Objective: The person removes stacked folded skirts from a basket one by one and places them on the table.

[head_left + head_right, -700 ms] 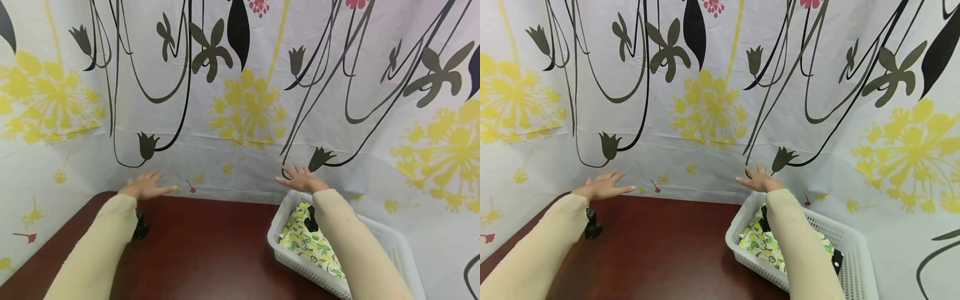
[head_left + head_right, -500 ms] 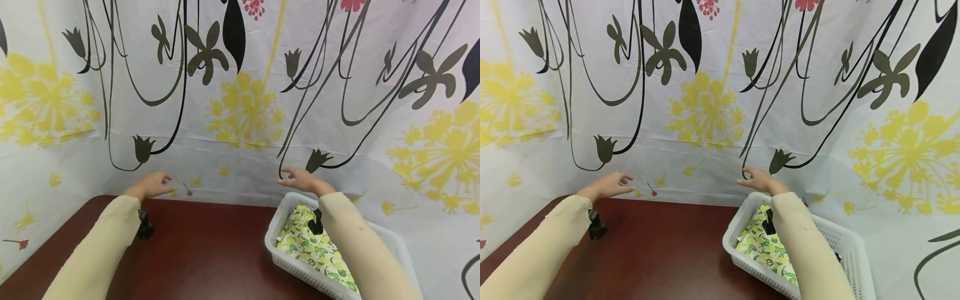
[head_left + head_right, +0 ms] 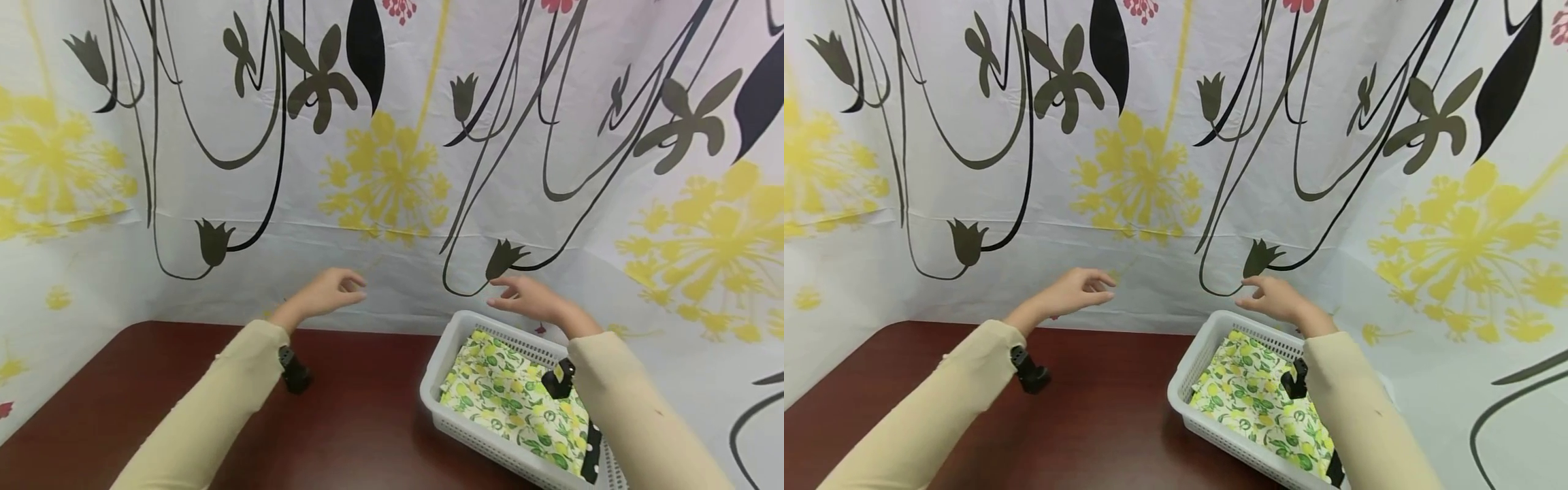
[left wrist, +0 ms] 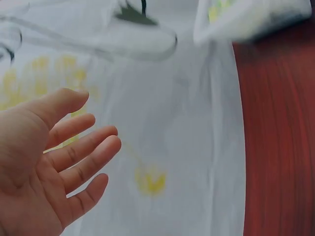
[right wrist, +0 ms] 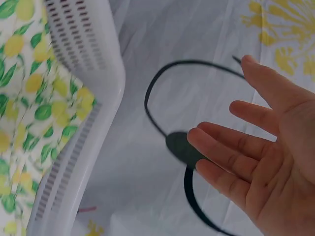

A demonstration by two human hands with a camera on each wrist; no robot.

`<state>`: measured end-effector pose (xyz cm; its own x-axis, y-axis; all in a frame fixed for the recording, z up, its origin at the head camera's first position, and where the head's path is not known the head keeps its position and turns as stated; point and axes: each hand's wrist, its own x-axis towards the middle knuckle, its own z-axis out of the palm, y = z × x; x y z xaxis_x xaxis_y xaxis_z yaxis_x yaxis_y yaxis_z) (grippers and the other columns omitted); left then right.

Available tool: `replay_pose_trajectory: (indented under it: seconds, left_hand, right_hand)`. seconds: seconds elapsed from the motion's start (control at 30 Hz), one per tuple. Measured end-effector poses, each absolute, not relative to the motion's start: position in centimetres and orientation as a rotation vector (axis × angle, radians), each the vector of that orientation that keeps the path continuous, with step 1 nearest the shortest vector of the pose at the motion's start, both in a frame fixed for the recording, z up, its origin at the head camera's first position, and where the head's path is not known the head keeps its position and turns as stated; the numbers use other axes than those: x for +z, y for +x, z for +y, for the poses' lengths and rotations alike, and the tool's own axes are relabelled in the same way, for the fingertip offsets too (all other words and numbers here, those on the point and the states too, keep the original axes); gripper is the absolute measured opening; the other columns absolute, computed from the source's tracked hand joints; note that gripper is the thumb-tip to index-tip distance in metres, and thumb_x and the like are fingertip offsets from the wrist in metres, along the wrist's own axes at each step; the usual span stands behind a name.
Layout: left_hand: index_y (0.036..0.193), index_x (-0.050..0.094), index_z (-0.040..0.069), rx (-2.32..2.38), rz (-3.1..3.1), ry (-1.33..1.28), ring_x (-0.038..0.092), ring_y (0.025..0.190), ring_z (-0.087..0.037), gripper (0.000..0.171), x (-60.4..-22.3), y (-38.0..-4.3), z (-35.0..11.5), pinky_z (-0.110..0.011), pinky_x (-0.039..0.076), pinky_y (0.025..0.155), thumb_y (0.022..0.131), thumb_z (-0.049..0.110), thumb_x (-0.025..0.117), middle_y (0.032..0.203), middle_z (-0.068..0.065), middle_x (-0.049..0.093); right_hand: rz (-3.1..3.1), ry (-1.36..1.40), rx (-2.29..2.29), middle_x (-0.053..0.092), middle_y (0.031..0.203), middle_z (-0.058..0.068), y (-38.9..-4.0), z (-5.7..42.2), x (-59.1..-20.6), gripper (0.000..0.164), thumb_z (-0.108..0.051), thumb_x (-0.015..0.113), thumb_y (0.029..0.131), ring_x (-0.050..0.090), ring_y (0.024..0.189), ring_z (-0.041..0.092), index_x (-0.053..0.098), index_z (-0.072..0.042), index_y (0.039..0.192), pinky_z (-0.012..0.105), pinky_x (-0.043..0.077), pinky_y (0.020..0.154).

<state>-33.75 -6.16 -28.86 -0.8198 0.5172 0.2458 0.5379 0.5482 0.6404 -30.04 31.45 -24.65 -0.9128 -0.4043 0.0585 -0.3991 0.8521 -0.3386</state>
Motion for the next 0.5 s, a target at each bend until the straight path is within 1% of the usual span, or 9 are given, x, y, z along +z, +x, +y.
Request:
replay_pose_trajectory:
  seconds: [0.03,0.1,0.13,0.23,0.33,0.4,0.5]
  left_hand:
    - [0.116,0.058,0.003,-1.173,-2.725,-0.966,0.058,0.093,-0.026,0.033,-28.8,-33.6,-5.2,-0.037,0.049,0.073,0.09,0.022,0.06,0.104,-0.013,0.061]
    - [0.116,0.058,0.003,-1.24,-2.713,-1.017,0.058,0.092,-0.025,0.032,-28.8,-33.4,-3.5,-0.037,0.049,0.075,0.09,0.021,0.059,0.103,-0.012,0.061]
    - [0.116,0.058,0.003,-1.266,-2.716,-1.04,0.059,0.091,-0.024,0.031,-28.8,-33.4,-2.7,-0.036,0.049,0.075,0.09,0.02,0.059,0.102,-0.011,0.061]
    - [0.115,0.059,0.002,-1.323,-2.727,-1.097,0.06,0.087,-0.021,0.03,-29.1,-33.5,-0.4,-0.034,0.049,0.073,0.09,0.019,0.059,0.099,-0.01,0.062]
    - [0.114,0.059,0.0,-1.339,-2.746,-1.123,0.061,0.08,-0.022,0.03,-29.8,-33.8,1.7,-0.031,0.049,0.069,0.09,0.018,0.059,0.093,-0.009,0.063]
    - [0.113,0.059,-0.002,-1.364,-2.747,-1.129,0.062,0.077,-0.024,0.03,-30.3,-33.9,3.0,-0.031,0.049,0.068,0.089,0.017,0.059,0.091,-0.01,0.064]
    - [0.113,0.059,-0.003,-1.399,-2.762,-1.13,0.062,0.079,-0.028,0.031,-30.9,-33.9,5.0,-0.03,0.049,0.067,0.089,0.016,0.059,0.094,-0.012,0.063]
  right_hand:
    - [3.008,-0.64,-0.542,0.059,0.109,0.026,-29.7,31.9,-24.7,0.057,-0.03,0.055,0.091,0.057,0.099,0.038,0.04,0.007,0.132,0.05,0.046,0.079]
    - [2.999,-0.62,-0.546,0.058,0.109,0.027,-29.0,32.8,-24.8,0.058,-0.03,0.056,0.091,0.057,0.098,0.038,0.04,0.009,0.131,0.049,0.046,0.078]
    - [2.99,-0.597,-0.556,0.058,0.109,0.027,-28.7,33.3,-24.8,0.058,-0.03,0.055,0.092,0.059,0.095,0.035,0.039,0.009,0.131,0.048,0.047,0.078]
    - [2.958,-0.546,-0.589,0.062,0.104,0.023,-28.0,34.8,-25.1,0.059,-0.029,0.055,0.092,0.063,0.088,0.029,0.037,0.012,0.132,0.047,0.047,0.078]
    - [2.936,-0.492,-0.601,0.064,0.101,0.02,-27.3,36.4,-25.6,0.06,-0.029,0.054,0.093,0.063,0.088,0.029,0.036,0.013,0.131,0.048,0.047,0.079]
    - [2.939,-0.464,-0.584,0.061,0.107,0.022,-26.7,37.5,-25.9,0.06,-0.031,0.053,0.093,0.059,0.096,0.034,0.036,0.013,0.131,0.05,0.045,0.081]
    - [2.94,-0.39,-0.564,0.05,0.122,0.029,-25.7,39.0,-26.6,0.061,-0.033,0.053,0.093,0.055,0.103,0.04,0.037,0.011,0.131,0.051,0.045,0.081]
